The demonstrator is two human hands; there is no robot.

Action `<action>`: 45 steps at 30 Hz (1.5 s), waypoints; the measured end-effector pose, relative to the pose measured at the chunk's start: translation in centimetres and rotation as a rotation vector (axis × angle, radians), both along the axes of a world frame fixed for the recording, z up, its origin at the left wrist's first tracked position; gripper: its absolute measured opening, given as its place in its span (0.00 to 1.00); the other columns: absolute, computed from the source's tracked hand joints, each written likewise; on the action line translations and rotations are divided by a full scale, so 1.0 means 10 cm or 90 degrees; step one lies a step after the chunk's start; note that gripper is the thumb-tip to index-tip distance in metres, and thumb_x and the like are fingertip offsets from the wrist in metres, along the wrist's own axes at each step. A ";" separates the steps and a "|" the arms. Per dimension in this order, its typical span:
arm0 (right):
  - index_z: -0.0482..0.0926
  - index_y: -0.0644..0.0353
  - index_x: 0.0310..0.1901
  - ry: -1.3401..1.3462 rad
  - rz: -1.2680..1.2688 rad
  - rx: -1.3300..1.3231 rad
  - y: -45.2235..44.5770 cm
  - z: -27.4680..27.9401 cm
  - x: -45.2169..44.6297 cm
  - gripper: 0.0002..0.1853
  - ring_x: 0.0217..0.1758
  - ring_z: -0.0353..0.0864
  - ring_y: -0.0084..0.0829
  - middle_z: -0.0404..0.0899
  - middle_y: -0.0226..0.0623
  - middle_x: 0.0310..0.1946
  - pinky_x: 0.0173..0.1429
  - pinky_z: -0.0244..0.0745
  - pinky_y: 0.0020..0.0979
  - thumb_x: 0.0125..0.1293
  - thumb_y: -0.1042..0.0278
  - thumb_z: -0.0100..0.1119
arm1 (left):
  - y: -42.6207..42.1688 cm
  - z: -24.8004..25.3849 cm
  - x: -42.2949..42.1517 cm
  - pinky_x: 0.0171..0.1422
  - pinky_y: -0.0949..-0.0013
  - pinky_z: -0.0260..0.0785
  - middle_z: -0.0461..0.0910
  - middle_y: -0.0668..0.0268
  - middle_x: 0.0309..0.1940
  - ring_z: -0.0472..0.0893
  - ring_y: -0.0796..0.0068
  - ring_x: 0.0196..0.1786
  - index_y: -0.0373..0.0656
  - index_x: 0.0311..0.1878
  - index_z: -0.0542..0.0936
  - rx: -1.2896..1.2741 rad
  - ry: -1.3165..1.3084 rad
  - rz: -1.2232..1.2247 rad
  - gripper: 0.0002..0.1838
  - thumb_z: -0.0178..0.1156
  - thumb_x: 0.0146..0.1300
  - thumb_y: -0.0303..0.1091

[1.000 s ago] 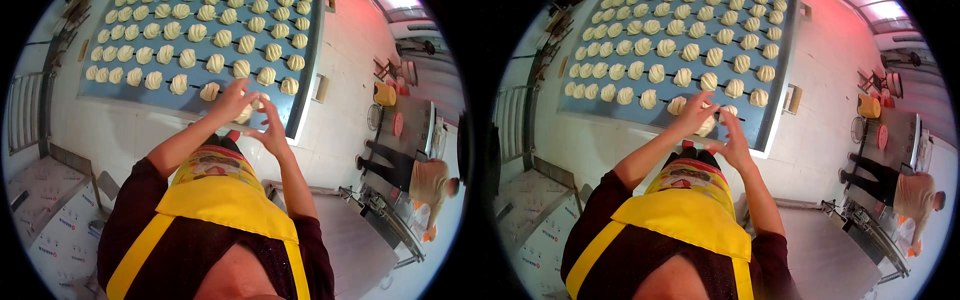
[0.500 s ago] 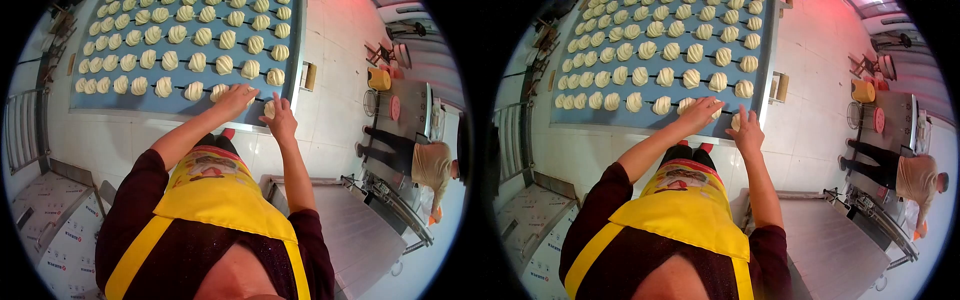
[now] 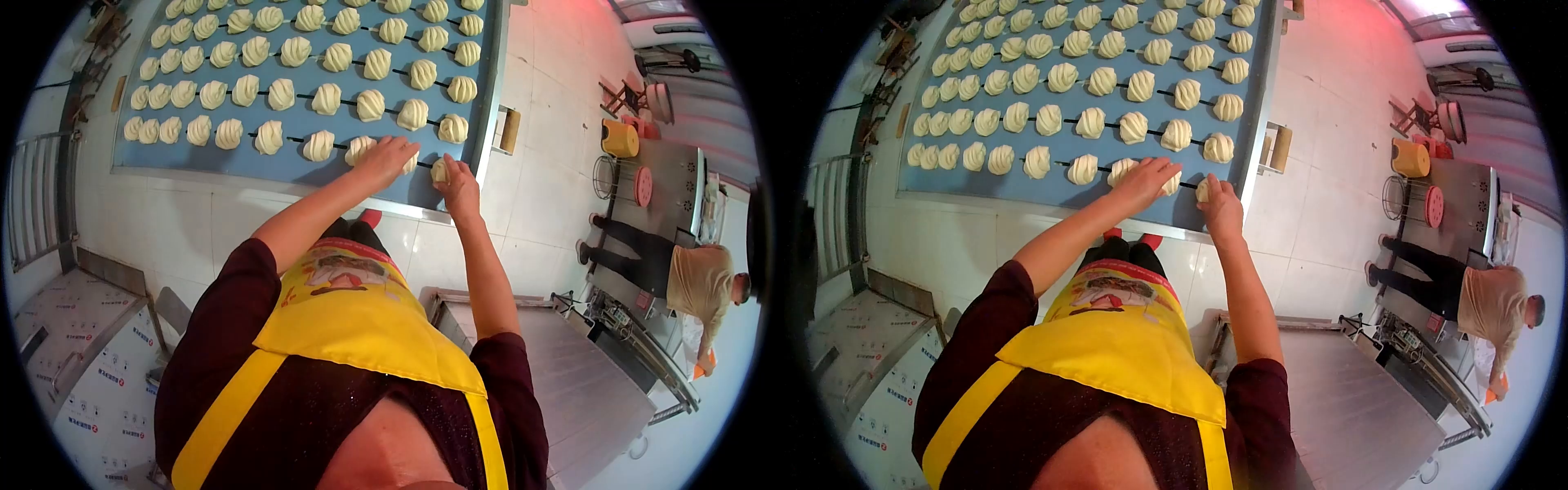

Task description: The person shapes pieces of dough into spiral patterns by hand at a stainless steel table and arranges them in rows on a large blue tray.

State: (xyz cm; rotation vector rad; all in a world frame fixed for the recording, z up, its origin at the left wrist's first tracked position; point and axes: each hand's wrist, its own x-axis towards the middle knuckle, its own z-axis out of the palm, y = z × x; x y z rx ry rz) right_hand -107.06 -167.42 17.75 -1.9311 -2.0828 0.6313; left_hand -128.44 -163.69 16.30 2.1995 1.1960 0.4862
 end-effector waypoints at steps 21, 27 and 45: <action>0.64 0.53 0.67 -0.043 -0.015 0.067 0.38 0.57 -0.31 0.47 0.50 0.80 0.43 0.70 0.42 0.56 0.45 0.79 0.40 0.43 0.57 0.78 | 0.42 0.39 -0.55 0.60 0.59 0.69 0.73 0.59 0.56 0.72 0.56 0.57 0.45 0.66 0.68 0.125 0.060 0.103 0.39 0.69 0.47 0.27; 0.64 0.58 0.65 -0.045 0.081 0.003 1.14 0.04 -0.69 0.44 0.50 0.80 0.48 0.68 0.47 0.60 0.50 0.77 0.43 0.46 0.63 0.76 | 0.90 0.02 -0.53 0.59 0.60 0.70 0.74 0.64 0.54 0.71 0.58 0.57 0.47 0.63 0.70 0.024 0.222 0.083 0.33 0.64 0.50 0.26; 0.73 0.60 0.57 0.008 0.090 0.087 1.10 -0.18 -0.65 0.25 0.49 0.80 0.48 0.75 0.43 0.53 0.49 0.76 0.42 0.57 0.66 0.63 | 0.96 0.05 -0.62 0.61 0.60 0.69 0.74 0.67 0.55 0.72 0.58 0.56 0.47 0.60 0.74 0.070 0.124 0.039 0.27 0.62 0.54 0.25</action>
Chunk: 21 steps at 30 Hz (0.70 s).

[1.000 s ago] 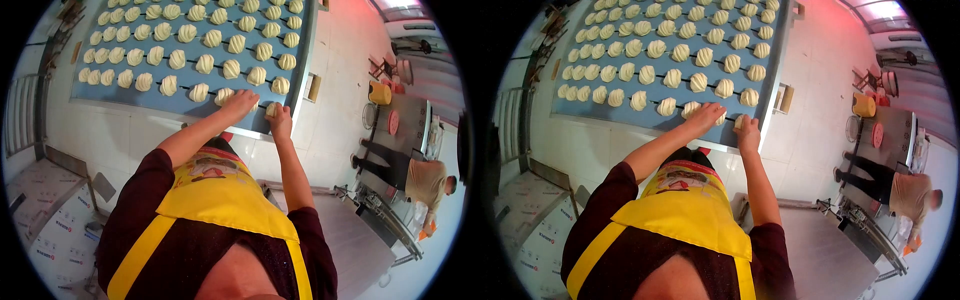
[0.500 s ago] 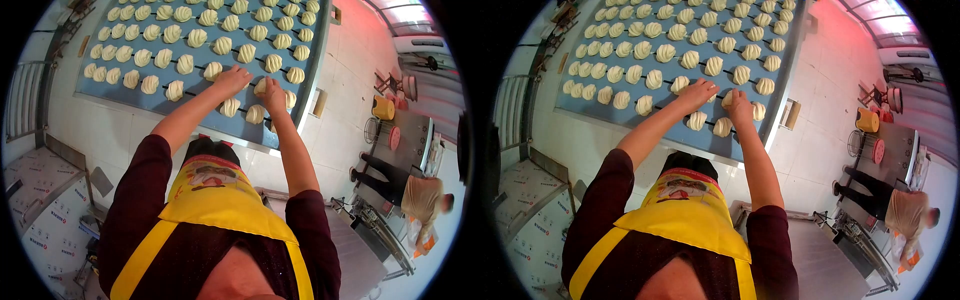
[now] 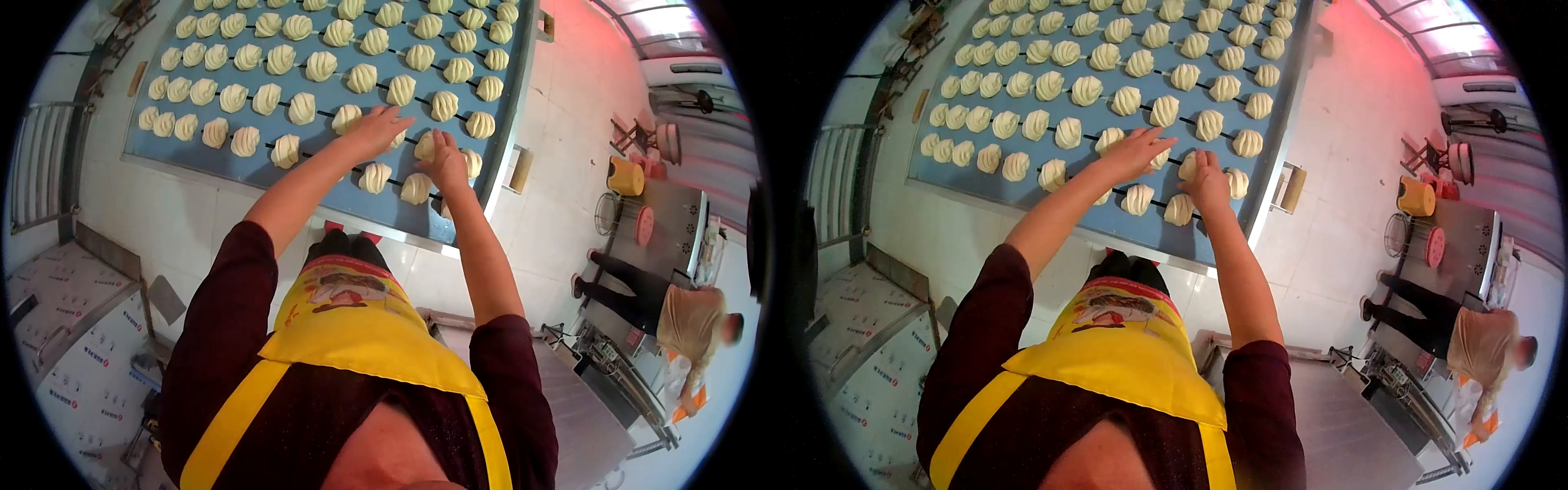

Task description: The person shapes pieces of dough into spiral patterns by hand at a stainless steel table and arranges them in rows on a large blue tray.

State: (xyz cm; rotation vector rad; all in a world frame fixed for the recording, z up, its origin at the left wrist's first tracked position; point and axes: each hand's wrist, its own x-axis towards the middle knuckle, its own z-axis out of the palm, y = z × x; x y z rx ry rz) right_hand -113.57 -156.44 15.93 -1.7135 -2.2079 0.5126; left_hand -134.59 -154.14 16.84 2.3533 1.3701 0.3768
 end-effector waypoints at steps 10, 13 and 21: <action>0.73 0.60 0.59 0.012 -0.026 0.020 -0.05 -0.04 -0.11 0.31 0.53 0.79 0.47 0.71 0.45 0.61 0.53 0.76 0.42 0.53 0.59 0.69 | -0.11 0.17 -0.10 0.65 0.60 0.65 0.72 0.61 0.61 0.69 0.56 0.63 0.49 0.63 0.73 0.006 -0.058 0.057 0.29 0.64 0.55 0.26; 0.74 0.60 0.58 0.056 -0.078 0.031 -0.32 0.50 -0.17 0.30 0.53 0.79 0.47 0.73 0.44 0.60 0.52 0.76 0.41 0.53 0.61 0.69 | -0.50 0.42 -0.33 0.65 0.60 0.65 0.73 0.62 0.60 0.69 0.56 0.63 0.49 0.61 0.75 0.098 -0.099 0.081 0.28 0.64 0.55 0.26; 0.75 0.59 0.56 0.103 0.061 -0.028 -0.69 0.60 -0.43 0.27 0.52 0.77 0.45 0.75 0.41 0.55 0.52 0.75 0.41 0.53 0.64 0.69 | -1.31 0.30 -1.10 0.64 0.59 0.65 0.75 0.62 0.55 0.72 0.59 0.59 0.45 0.58 0.76 0.112 -0.091 0.227 0.25 0.65 0.54 0.28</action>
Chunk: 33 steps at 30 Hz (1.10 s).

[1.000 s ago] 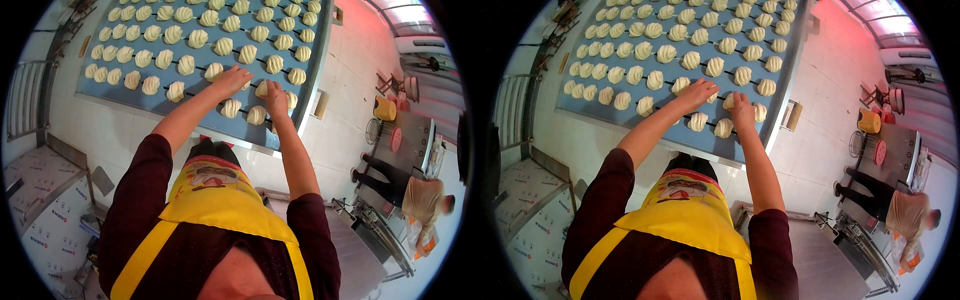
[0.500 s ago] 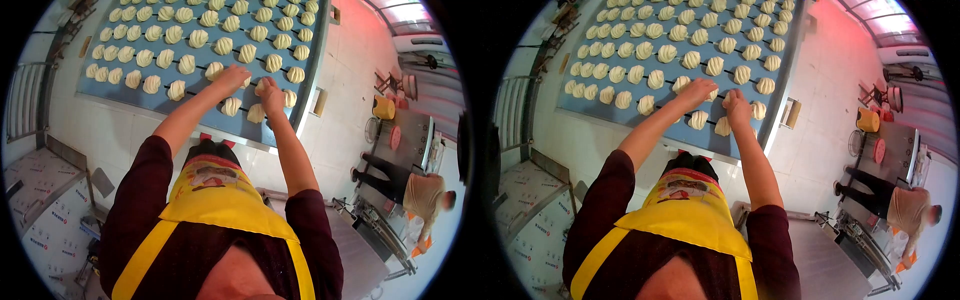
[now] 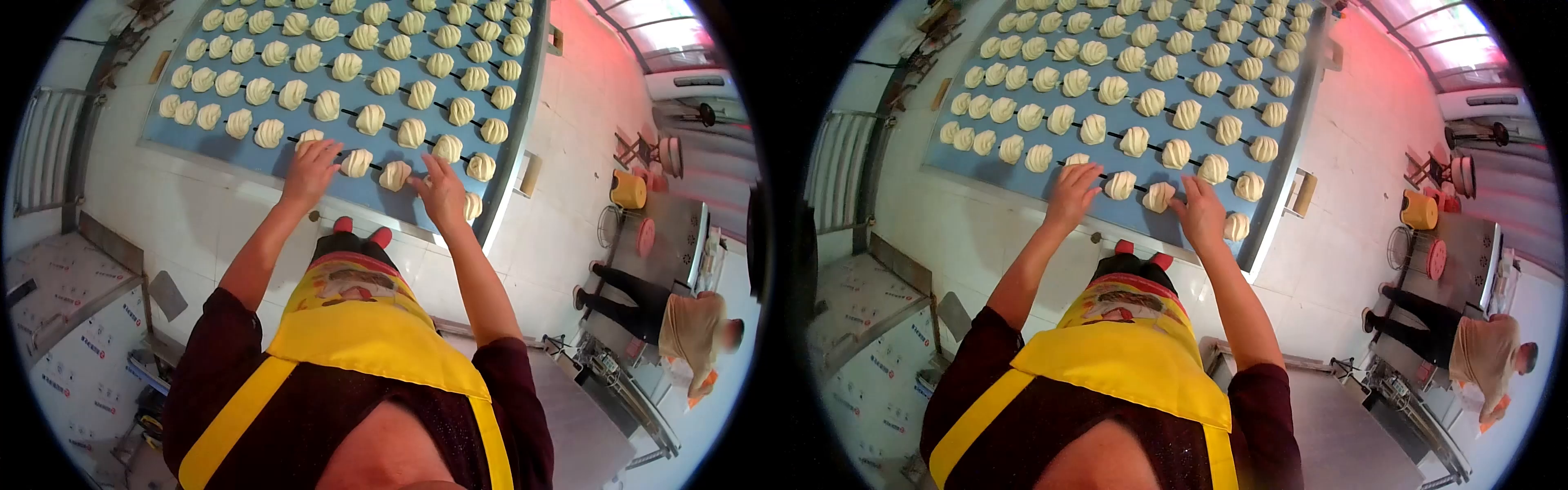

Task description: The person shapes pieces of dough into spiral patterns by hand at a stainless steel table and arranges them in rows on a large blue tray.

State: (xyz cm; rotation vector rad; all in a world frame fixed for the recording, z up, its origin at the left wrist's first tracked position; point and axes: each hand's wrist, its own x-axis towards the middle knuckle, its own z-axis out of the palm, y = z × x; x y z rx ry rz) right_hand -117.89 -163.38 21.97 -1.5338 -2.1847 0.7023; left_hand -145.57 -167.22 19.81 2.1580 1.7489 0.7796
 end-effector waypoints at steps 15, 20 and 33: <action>0.72 0.49 0.60 -0.221 0.071 0.153 0.95 -0.82 -1.23 0.38 0.53 0.74 0.39 0.77 0.34 0.48 0.56 0.65 0.44 0.45 0.56 0.74 | -0.49 0.05 -1.04 0.59 0.60 0.69 0.77 0.60 0.52 0.74 0.57 0.55 0.41 0.55 0.78 -0.021 -0.049 0.124 0.21 0.65 0.55 0.26; 0.72 0.53 0.60 -0.203 0.001 0.147 0.49 -0.08 -1.35 0.40 0.59 0.71 0.45 0.73 0.40 0.57 0.62 0.63 0.48 0.42 0.59 0.77 | 0.03 0.05 -1.25 0.59 0.60 0.69 0.77 0.60 0.51 0.74 0.56 0.55 0.41 0.55 0.78 -0.007 -0.112 -0.004 0.21 0.65 0.56 0.27; 0.75 0.58 0.56 -0.027 -0.030 0.034 0.96 -0.68 -2.29 0.33 0.53 0.75 0.48 0.76 0.43 0.50 0.56 0.73 0.42 0.43 0.73 0.72 | 0.50 -0.02 -2.05 0.59 0.60 0.69 0.77 0.60 0.53 0.74 0.58 0.56 0.40 0.56 0.77 -0.047 -0.099 -0.073 0.21 0.63 0.58 0.29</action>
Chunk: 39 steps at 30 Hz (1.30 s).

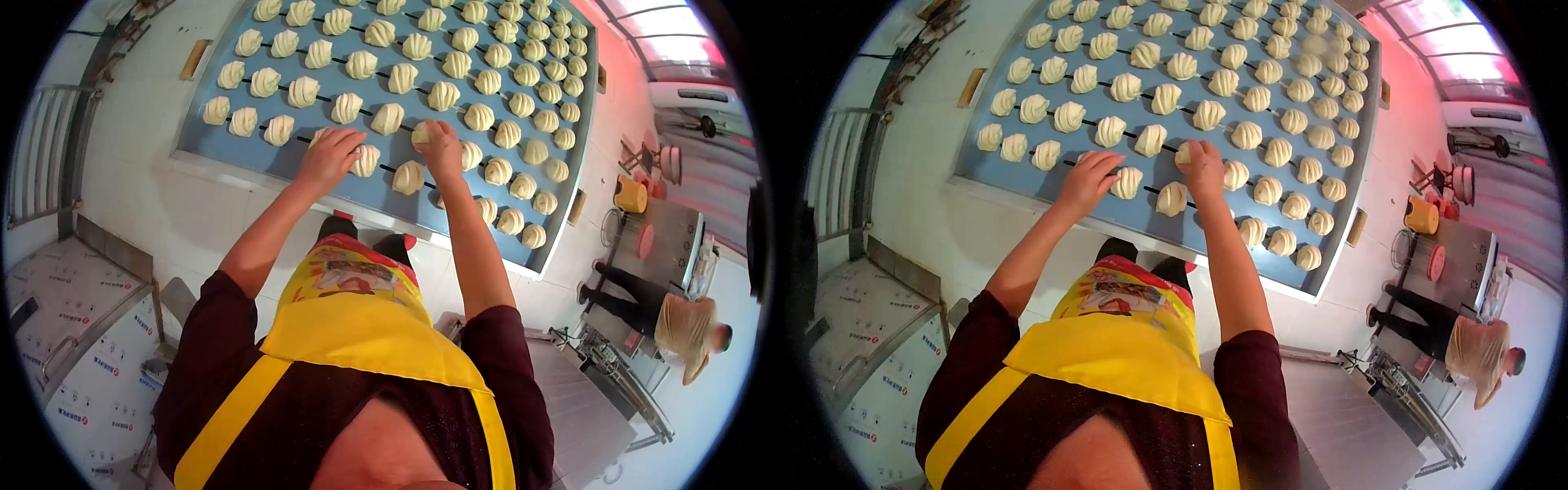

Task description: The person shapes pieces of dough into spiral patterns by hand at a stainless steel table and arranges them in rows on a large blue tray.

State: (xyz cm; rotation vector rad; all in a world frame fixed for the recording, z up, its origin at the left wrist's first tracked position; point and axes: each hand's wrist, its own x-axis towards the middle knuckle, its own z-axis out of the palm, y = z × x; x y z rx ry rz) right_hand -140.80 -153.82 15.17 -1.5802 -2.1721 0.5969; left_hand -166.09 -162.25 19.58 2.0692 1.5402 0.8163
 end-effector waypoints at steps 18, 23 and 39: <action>0.70 0.64 0.60 -0.132 0.034 0.015 0.11 0.27 -0.71 0.43 0.53 0.74 0.47 0.76 0.46 0.53 0.54 0.73 0.41 0.43 0.52 0.75 | 0.48 0.04 -0.44 0.55 0.57 0.71 0.75 0.58 0.52 0.76 0.54 0.54 0.45 0.61 0.72 -0.106 -0.034 0.135 0.25 0.62 0.59 0.27; 0.70 0.65 0.59 -0.091 0.076 0.052 0.19 -0.01 -0.87 0.37 0.52 0.74 0.48 0.75 0.45 0.48 0.53 0.74 0.43 0.46 0.65 0.73 | 0.47 -0.05 -0.51 0.52 0.60 0.73 0.71 0.59 0.59 0.79 0.57 0.49 0.49 0.66 0.70 -0.073 -0.016 0.100 0.30 0.64 0.58 0.27; 0.71 0.64 0.57 -0.098 0.049 0.035 0.13 -0.02 -0.94 0.37 0.54 0.72 0.48 0.73 0.45 0.49 0.56 0.73 0.40 0.41 0.68 0.75 | 0.88 -0.38 -0.31 0.50 0.54 0.73 0.73 0.58 0.51 0.77 0.50 0.52 0.45 0.59 0.72 -0.124 0.080 -0.005 0.27 0.62 0.54 0.20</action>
